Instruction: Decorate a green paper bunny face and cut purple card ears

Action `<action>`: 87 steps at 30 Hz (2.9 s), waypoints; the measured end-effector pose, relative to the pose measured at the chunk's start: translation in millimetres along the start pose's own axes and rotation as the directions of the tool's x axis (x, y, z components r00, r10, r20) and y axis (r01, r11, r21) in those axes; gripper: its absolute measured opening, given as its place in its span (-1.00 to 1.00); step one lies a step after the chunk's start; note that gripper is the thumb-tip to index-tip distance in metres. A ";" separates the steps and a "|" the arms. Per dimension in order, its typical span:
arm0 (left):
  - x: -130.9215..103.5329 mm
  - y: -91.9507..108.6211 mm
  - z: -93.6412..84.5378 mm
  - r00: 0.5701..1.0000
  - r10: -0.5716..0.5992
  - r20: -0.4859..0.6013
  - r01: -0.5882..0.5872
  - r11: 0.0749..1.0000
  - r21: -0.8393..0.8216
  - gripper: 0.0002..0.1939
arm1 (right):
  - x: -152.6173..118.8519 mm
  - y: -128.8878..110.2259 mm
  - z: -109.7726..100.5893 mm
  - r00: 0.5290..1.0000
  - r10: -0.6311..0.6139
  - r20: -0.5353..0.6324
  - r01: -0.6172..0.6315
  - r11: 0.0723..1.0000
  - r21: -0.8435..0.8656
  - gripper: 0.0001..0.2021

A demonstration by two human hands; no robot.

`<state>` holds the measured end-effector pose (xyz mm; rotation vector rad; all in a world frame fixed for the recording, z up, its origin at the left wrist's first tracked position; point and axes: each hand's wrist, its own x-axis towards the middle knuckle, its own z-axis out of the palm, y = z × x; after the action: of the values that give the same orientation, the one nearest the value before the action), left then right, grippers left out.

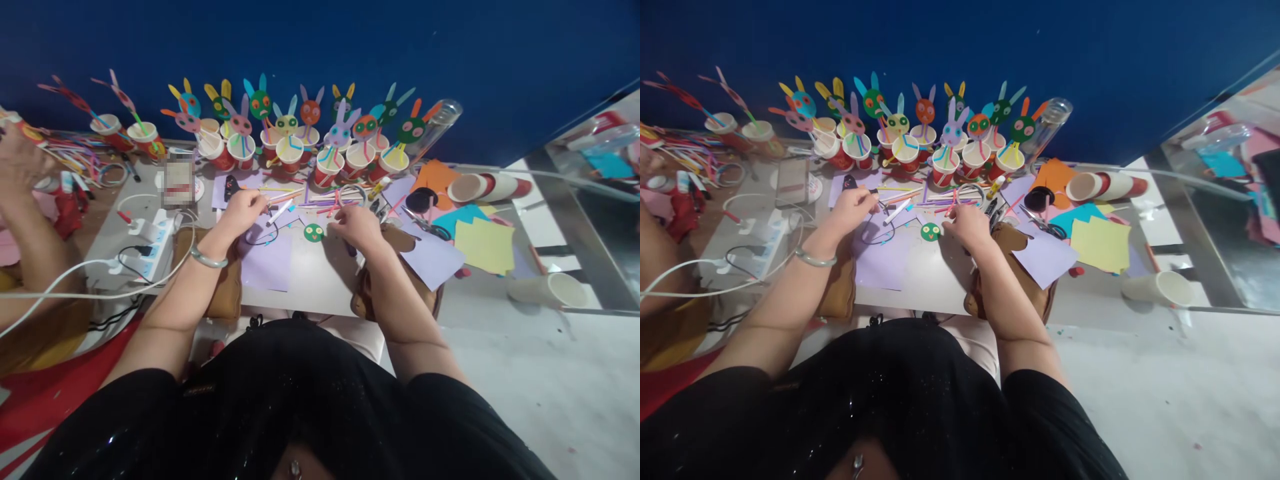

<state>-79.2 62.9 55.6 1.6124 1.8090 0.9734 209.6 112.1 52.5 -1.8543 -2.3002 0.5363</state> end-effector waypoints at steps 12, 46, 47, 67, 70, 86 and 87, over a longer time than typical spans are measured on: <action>-57.4 11.5 47.7 0.897 0.052 0.439 -0.233 0.900 0.369 -0.94 | -40.8 58.5 -64.9 0.955 -0.144 -0.259 0.102 0.980 -0.169 -0.70; 44.2 5.3 55.2 0.995 -0.094 -0.012 0.086 0.950 -0.299 -0.95 | 101.4 -12.9 20.4 0.862 -0.413 0.294 0.505 0.757 -0.415 -0.62; 41.6 8.7 55.9 0.993 -0.114 0.012 0.111 0.934 -0.339 -0.94 | 99.5 -13.0 18.6 0.866 -0.412 0.283 0.498 0.768 -0.402 -0.63; 23.1 24.5 63.9 0.801 -0.091 0.592 0.516 0.606 -0.605 -0.53 | -1.1 -24.6 18.2 0.570 -0.793 -0.216 0.806 0.590 -0.038 -0.74; 15.7 24.7 65.4 0.792 -0.067 0.607 0.494 0.654 -0.573 -0.69 | -16.2 -30.9 45.7 0.420 -0.903 -0.088 0.891 0.429 -0.151 -0.71; 21.7 26.4 60.0 0.841 -0.112 0.530 0.457 0.672 -0.583 -0.86 | -68.7 60.6 24.7 0.947 -0.229 -0.227 0.192 0.966 -0.175 -0.76; 21.8 25.8 60.5 0.845 -0.116 0.522 0.456 0.667 -0.590 -0.87 | -72.3 66.4 24.1 0.954 -0.201 -0.221 0.165 0.971 -0.173 -0.76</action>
<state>-19.8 95.4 41.2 0.9085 1.1135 0.8835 279.3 49.5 14.7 -1.6362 -2.3715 0.1086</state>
